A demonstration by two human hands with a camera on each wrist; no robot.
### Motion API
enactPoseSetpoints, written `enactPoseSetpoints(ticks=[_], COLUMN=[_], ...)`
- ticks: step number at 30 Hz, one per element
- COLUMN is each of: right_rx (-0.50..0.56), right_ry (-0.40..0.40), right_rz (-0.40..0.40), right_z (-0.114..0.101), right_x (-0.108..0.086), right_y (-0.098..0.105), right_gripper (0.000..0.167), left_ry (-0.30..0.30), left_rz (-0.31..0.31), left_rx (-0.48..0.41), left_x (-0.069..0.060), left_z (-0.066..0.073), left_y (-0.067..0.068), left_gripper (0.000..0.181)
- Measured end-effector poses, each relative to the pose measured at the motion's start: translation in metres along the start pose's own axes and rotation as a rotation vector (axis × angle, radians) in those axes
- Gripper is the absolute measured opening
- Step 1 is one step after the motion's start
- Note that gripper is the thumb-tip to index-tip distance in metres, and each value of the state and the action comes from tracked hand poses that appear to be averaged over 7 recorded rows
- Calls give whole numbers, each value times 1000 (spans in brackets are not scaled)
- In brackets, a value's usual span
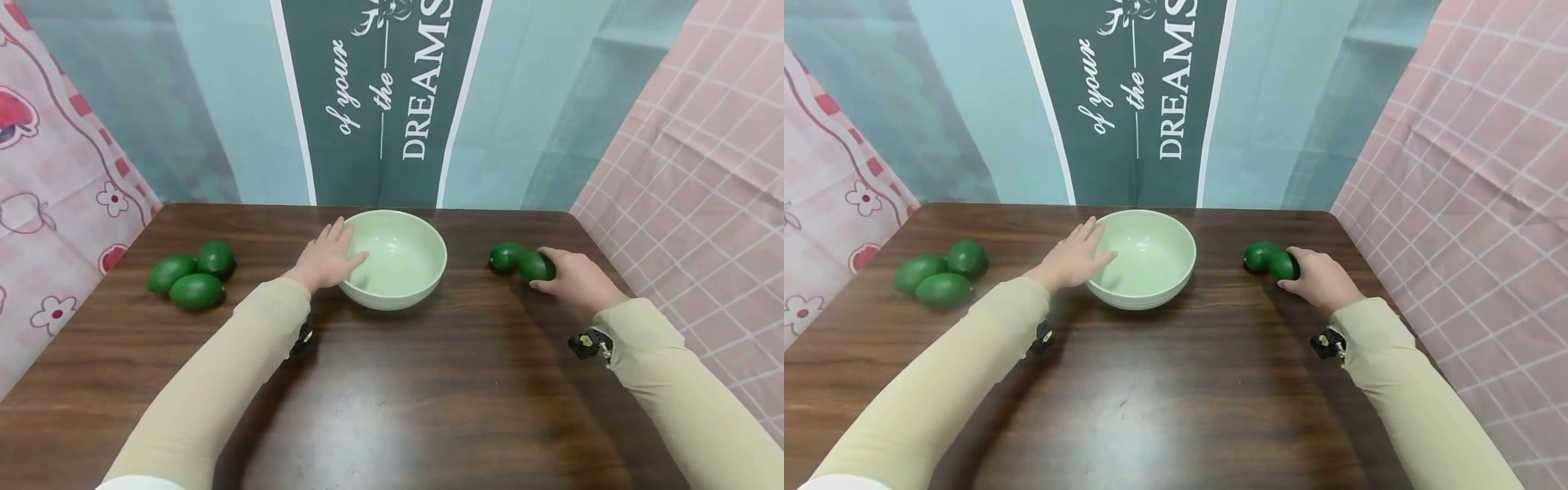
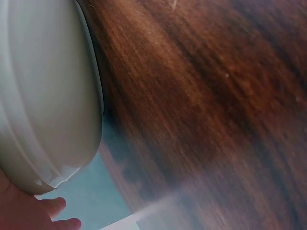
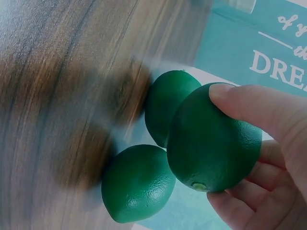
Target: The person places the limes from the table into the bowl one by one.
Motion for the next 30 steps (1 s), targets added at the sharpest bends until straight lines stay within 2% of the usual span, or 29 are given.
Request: enactPoseSetpoints(ticks=[6, 15, 22, 30], right_rx=[7, -16, -26, -33], right_ry=[-8, 46, 45, 70], right_rz=[-3, 54, 94, 157], right_z=[-6, 0, 3, 4], right_x=[1, 1, 2, 4], right_y=[1, -12, -26, -42], right_gripper=[55, 57, 64, 58], left_ry=[-3, 2, -8, -37], left_rz=[-11, 55, 99, 150], left_rx=[-15, 34, 68, 84], left_x=[0, -3, 0, 6], left_z=[-4, -3, -7, -14], left_y=[4, -12, -21, -33], left_gripper=[75, 75, 74, 74])
Point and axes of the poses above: each hand's wrist, its own x-axis towards the middle knuckle, its own y-axis out of the back of the hand, z = x × y, the point moved 8 cm from there along x, towards the middle knuckle, and after that the axes turned 2 degrees about y, right-handed, at the moved point
